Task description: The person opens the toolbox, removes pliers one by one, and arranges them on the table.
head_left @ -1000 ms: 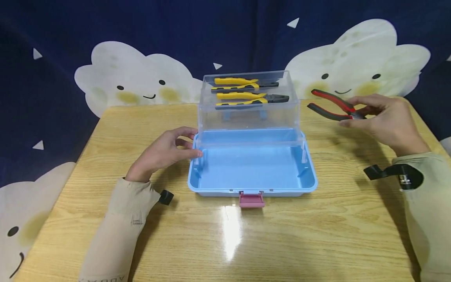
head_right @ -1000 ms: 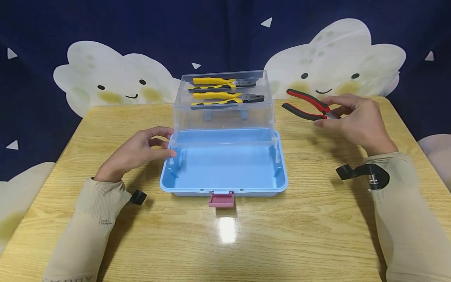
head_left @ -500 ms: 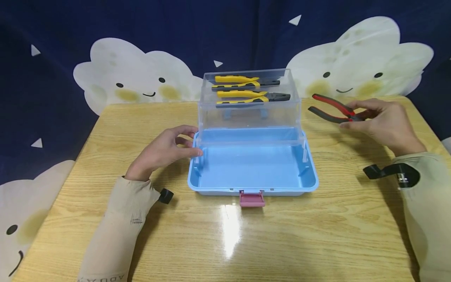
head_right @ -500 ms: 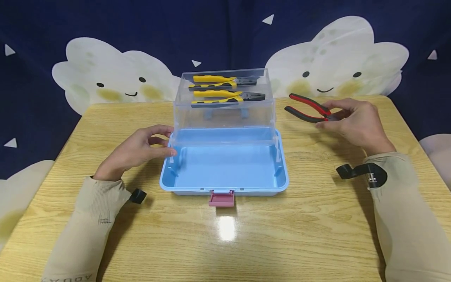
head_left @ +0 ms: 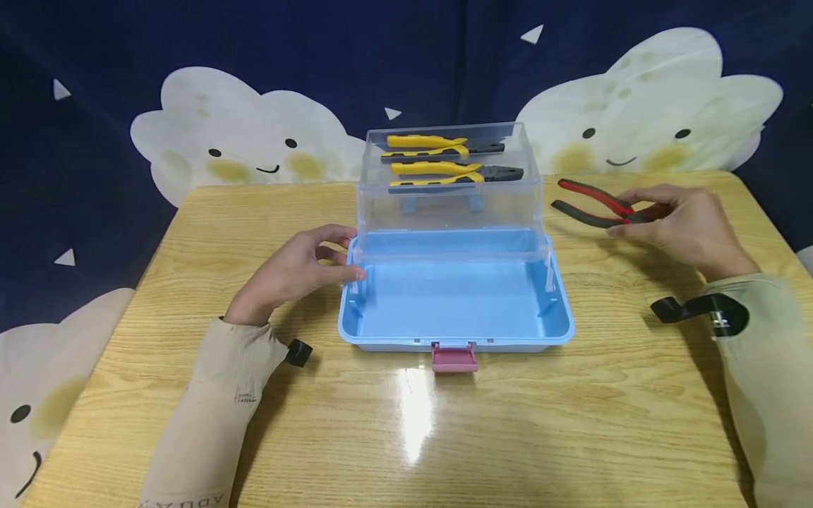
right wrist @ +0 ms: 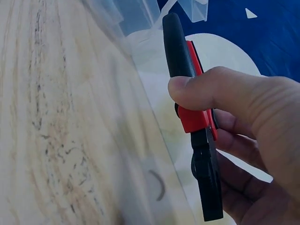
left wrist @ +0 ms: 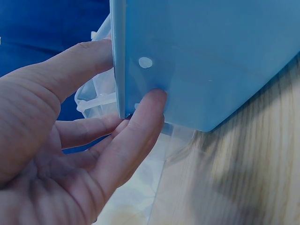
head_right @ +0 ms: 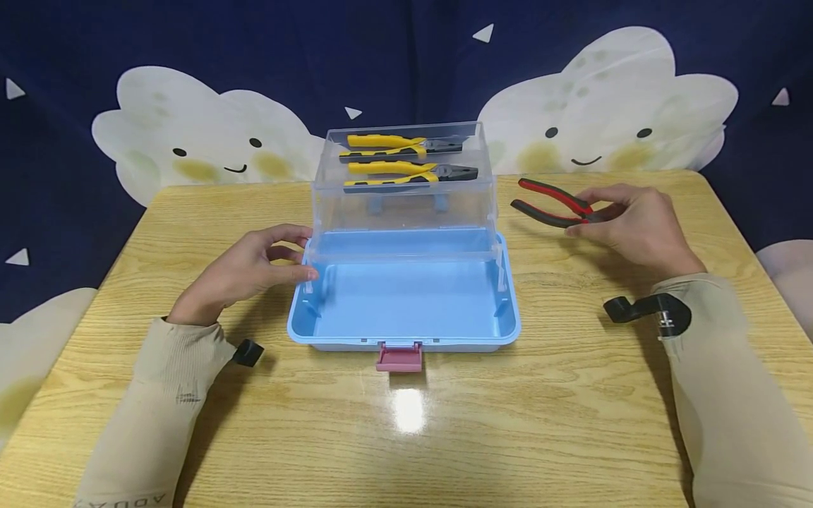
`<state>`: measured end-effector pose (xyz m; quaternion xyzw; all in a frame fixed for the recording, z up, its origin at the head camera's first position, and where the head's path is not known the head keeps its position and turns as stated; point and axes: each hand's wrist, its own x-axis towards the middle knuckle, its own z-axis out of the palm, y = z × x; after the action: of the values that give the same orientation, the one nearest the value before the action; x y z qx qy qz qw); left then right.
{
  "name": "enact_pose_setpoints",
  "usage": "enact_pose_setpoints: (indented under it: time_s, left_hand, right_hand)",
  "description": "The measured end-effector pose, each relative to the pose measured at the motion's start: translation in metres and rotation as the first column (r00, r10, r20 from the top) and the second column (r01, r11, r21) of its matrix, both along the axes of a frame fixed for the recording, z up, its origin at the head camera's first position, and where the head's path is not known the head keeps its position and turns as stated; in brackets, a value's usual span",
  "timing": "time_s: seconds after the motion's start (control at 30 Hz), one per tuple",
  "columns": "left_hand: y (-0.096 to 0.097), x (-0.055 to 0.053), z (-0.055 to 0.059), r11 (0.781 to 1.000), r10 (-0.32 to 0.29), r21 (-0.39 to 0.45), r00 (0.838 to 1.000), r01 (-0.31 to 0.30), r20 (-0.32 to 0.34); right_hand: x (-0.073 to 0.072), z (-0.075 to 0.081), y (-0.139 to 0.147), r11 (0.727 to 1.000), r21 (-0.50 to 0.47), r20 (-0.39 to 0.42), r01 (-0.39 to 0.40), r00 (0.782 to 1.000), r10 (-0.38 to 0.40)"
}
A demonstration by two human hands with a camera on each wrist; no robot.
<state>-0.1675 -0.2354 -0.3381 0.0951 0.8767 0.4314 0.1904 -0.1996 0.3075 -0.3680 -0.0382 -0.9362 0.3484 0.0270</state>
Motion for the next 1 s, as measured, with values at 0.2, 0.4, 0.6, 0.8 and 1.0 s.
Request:
enact_pose_setpoints:
  time_s: [0.2,0.4,0.6,0.8,1.0]
  left_hand:
    - [0.0,0.0,0.0,1.0,0.0,-0.006,1.0,0.0,-0.003]
    - [0.0,0.0,0.0,1.0,0.0,-0.001,1.0,0.0,0.0]
    - [0.0,0.0,0.0,1.0,0.0,0.003,1.0,0.0,0.001]
    - [0.001,0.0,0.001,1.0,0.0,-0.002,1.0,0.0,-0.001]
    - [0.001,-0.001,0.0,1.0,0.002,-0.008,1.0,-0.002,-0.002]
  right_hand:
    - [-0.002,-0.003,0.001,0.999,0.035,0.027,-0.001,1.0,0.0]
    - [-0.003,-0.007,0.001,0.995,0.103,0.045,-0.008,0.999,0.004]
    - [-0.005,-0.013,0.002,0.988,0.151,0.065,-0.009,0.998,-0.001]
    - [-0.005,-0.015,0.001,0.989,0.145,0.073,-0.017,0.997,0.007]
    - [-0.006,-0.02,0.001,0.996,0.088,0.083,-0.013,0.996,0.006]
